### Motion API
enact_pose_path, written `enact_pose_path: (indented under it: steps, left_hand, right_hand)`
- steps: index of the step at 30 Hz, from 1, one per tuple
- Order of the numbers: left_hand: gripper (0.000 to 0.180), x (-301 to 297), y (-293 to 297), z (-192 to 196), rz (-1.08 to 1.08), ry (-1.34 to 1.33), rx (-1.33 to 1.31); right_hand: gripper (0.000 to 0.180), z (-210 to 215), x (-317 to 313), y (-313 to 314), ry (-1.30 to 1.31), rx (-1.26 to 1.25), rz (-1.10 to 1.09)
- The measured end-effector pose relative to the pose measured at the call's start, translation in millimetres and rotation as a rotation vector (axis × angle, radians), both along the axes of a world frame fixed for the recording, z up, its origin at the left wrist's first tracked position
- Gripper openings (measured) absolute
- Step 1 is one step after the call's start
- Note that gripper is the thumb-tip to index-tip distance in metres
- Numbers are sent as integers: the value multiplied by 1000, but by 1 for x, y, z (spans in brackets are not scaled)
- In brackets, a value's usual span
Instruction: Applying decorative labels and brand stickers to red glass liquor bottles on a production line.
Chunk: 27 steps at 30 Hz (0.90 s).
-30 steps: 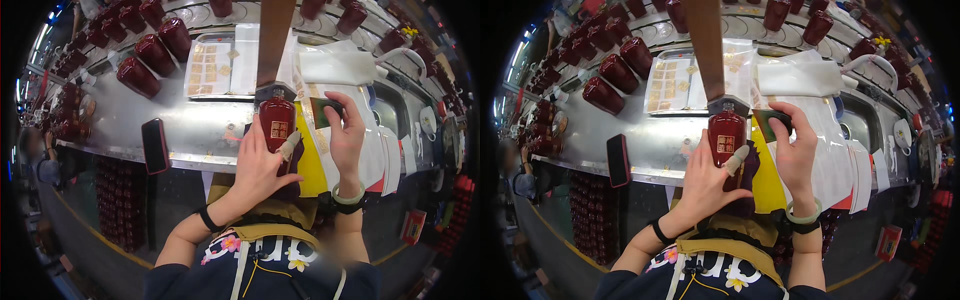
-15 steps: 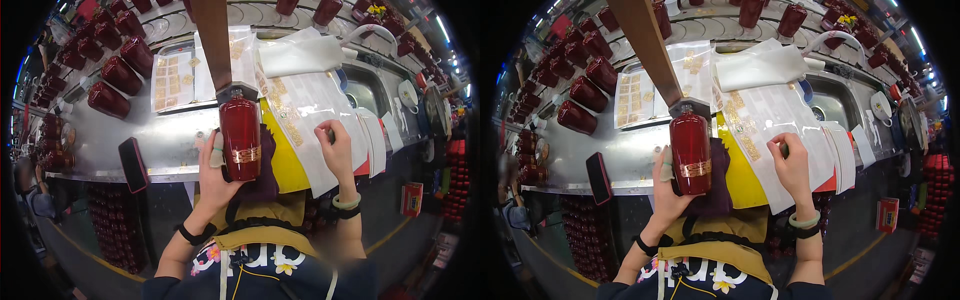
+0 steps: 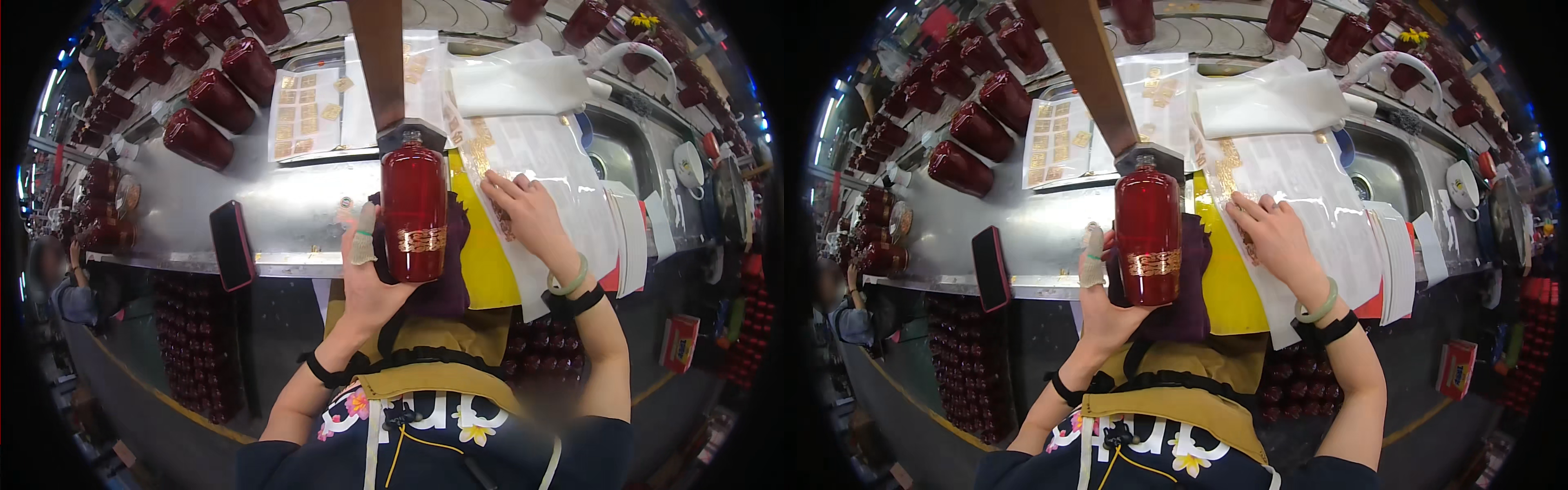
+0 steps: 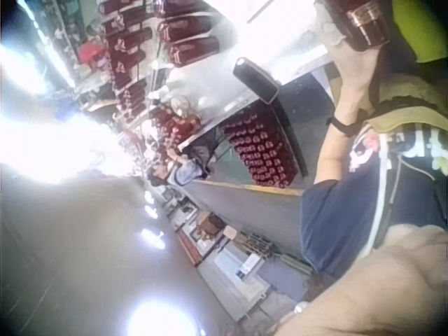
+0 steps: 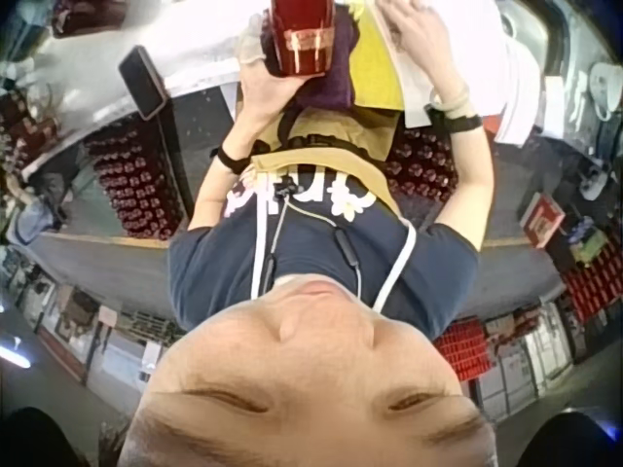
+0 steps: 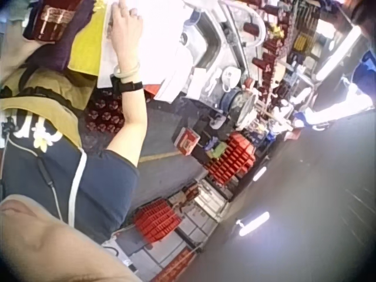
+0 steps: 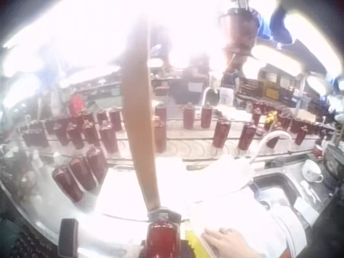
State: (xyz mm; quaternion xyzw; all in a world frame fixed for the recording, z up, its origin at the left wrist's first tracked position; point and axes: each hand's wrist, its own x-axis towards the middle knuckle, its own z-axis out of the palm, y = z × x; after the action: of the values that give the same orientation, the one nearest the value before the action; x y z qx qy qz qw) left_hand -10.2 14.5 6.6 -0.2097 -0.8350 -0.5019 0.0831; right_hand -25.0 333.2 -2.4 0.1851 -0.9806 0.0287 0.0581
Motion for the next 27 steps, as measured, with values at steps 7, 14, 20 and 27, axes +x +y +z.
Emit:
enact_pose_path:
  steps: [7, 14, 20, 27]
  left_hand:
    - [103, 2, -5, 9, 19, -14, 6]
    - [106, 3, -6, 3, 9, -8, 3]
    - [110, 1, -1, 6, 21, 30, -55]
    - [111, 3, -6, 10, 52, 107, -166]
  right_hand:
    - [52, -2, 34, 9, 68, -17, -112]
    - [46, 7, 28, 145, 101, -386, -491]
    - [62, 1, 45, 305, -313, -334, -778]
    - [63, 10, 46, 308, -352, -463, -1107]
